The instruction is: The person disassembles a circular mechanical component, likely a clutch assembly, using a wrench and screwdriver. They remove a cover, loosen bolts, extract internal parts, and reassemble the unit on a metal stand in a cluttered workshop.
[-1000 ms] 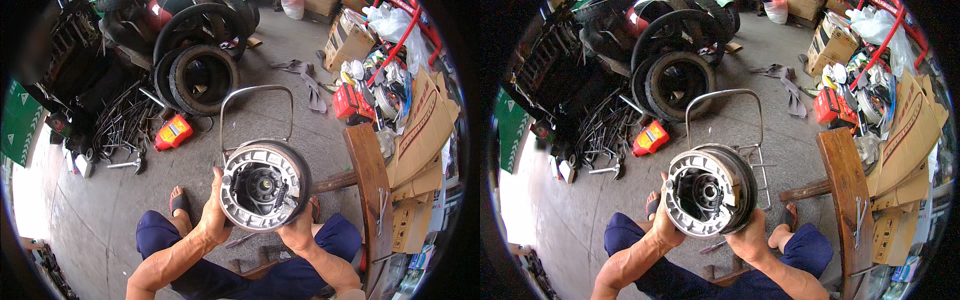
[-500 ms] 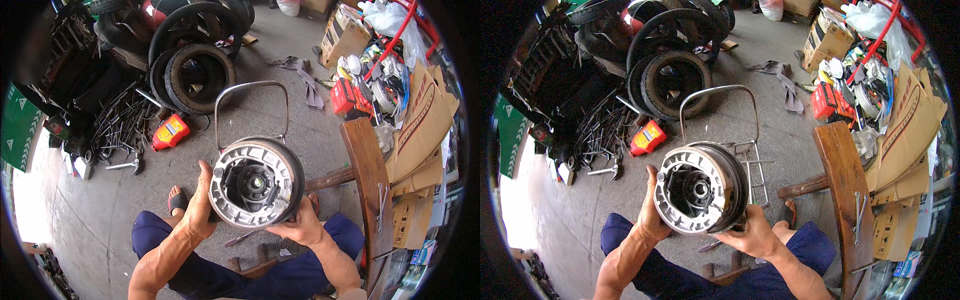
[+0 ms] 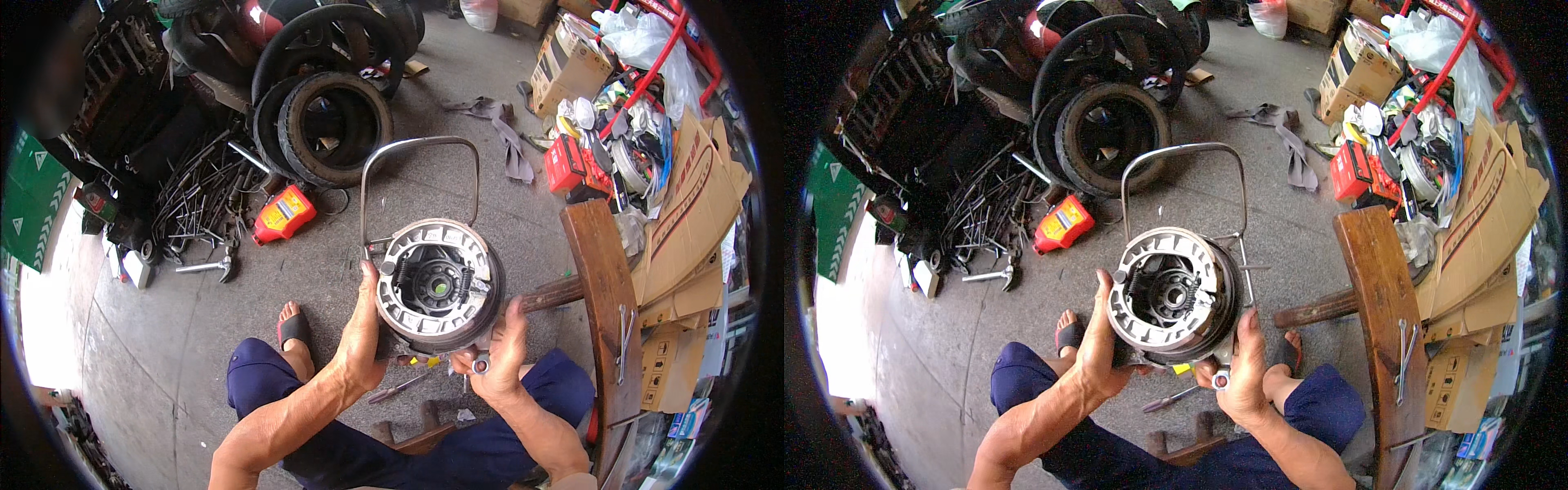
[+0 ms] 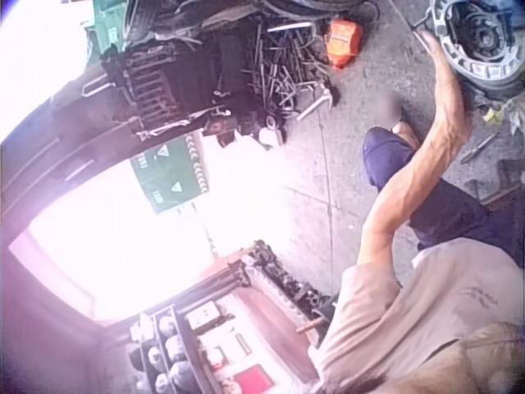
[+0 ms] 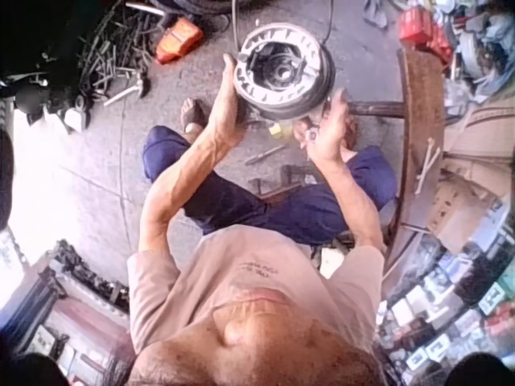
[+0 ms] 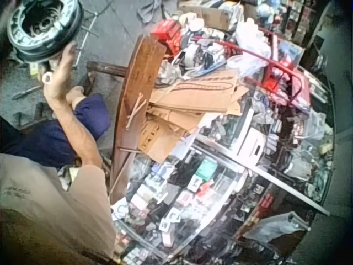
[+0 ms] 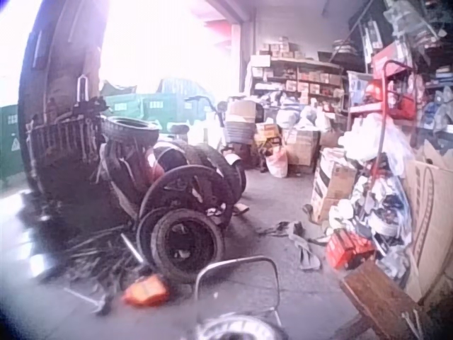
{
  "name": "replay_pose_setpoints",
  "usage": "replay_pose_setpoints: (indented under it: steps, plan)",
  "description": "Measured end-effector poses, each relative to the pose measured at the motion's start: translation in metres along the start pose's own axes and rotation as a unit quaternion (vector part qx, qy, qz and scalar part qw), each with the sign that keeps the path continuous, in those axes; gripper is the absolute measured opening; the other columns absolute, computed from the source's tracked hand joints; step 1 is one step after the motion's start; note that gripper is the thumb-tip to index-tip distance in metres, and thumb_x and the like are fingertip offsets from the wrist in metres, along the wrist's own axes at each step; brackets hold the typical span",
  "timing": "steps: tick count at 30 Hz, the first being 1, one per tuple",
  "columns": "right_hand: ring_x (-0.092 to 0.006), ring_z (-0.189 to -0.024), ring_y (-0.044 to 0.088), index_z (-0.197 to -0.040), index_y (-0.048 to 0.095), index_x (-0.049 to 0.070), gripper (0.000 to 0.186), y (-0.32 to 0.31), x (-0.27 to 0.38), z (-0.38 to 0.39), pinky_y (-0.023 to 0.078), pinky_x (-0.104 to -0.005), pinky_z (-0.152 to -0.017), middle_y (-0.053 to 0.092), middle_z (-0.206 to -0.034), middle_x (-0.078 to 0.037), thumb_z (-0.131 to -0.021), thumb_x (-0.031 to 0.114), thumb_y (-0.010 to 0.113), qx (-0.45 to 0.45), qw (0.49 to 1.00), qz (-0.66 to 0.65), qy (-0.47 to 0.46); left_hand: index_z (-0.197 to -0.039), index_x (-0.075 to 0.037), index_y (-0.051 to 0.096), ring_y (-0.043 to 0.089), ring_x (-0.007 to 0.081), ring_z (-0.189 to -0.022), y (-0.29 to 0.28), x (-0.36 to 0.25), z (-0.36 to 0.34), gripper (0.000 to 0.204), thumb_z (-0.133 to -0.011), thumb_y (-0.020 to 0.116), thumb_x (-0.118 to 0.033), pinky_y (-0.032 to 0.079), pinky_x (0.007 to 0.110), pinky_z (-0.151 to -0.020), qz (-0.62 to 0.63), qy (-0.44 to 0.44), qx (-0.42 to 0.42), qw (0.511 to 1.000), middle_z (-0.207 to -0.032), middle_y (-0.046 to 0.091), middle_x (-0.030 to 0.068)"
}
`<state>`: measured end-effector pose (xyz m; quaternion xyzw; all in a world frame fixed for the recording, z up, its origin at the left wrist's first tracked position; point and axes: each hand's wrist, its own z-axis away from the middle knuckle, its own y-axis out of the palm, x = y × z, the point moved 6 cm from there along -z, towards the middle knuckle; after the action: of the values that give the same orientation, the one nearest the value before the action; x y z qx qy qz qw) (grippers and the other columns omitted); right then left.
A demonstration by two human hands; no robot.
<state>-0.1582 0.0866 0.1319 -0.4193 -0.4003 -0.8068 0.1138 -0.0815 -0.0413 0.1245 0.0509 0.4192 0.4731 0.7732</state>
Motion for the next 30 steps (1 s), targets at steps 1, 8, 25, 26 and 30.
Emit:
replay_pose_setpoints:
  steps: [1,8,25,26,30]
  plan:
    - [-0.0060,-0.037,0.033,-0.097,0.055,0.010,0.063,0.001,-0.001,0.000,0.024,-0.0215,-0.036,0.046,-0.053,0.002,-0.094,0.068,0.031,-0.020,1.000,-0.001,-0.005,-0.117,-0.020,0.060,0.066,0.0192,-0.061,0.000,0.003,-0.001,0.079,-0.083,0.026,-0.083,0.037,0.028,-0.034,0.008,-0.008,0.011,1.000,-0.086,0.070,0.0038]
    - [-0.0069,-0.034,0.033,-0.083,0.055,0.008,0.065,-0.001,0.000,-0.001,0.025,-0.0229,-0.033,0.046,-0.050,0.002,-0.090,0.070,0.036,-0.118,0.992,0.030,-0.034,-0.115,-0.019,0.060,0.065,0.0176,-0.058,0.008,0.009,-0.004,0.078,-0.085,0.024,-0.081,0.038,0.029,-0.034,0.015,0.001,0.037,0.999,-0.084,0.070,0.0042]
    - [-0.0040,-0.037,0.031,-0.079,0.053,0.010,0.070,-0.005,0.006,-0.002,0.023,-0.0200,-0.031,0.043,-0.055,0.002,-0.084,0.079,0.039,0.013,0.991,0.041,0.123,-0.110,-0.014,0.061,0.060,0.0163,-0.048,-0.007,-0.009,-0.001,0.076,-0.088,0.026,-0.078,0.032,0.024,-0.033,-0.059,-0.051,0.051,0.996,-0.074,0.067,0.0049]
    - [-0.0039,-0.037,0.032,-0.081,0.053,0.010,0.070,-0.010,0.002,-0.002,0.022,-0.0200,-0.032,0.044,-0.056,0.002,-0.085,0.078,0.038,0.018,0.991,0.035,0.126,-0.109,-0.014,0.061,0.060,0.0161,-0.049,-0.008,-0.009,-0.001,0.077,-0.087,0.026,-0.078,0.032,0.024,-0.033,-0.058,-0.049,0.041,0.996,-0.074,0.067,0.0047]
    - [-0.0037,-0.038,0.032,-0.086,0.055,0.011,0.068,-0.010,0.001,-0.002,0.022,-0.0202,-0.032,0.045,-0.055,0.002,-0.088,0.076,0.034,-0.017,0.996,0.039,0.084,-0.107,-0.014,0.061,0.061,0.0145,-0.053,0.002,-0.011,0.002,0.076,-0.087,0.027,-0.079,0.032,0.025,-0.033,-0.042,-0.044,-0.008,0.998,-0.074,0.067,0.0033]
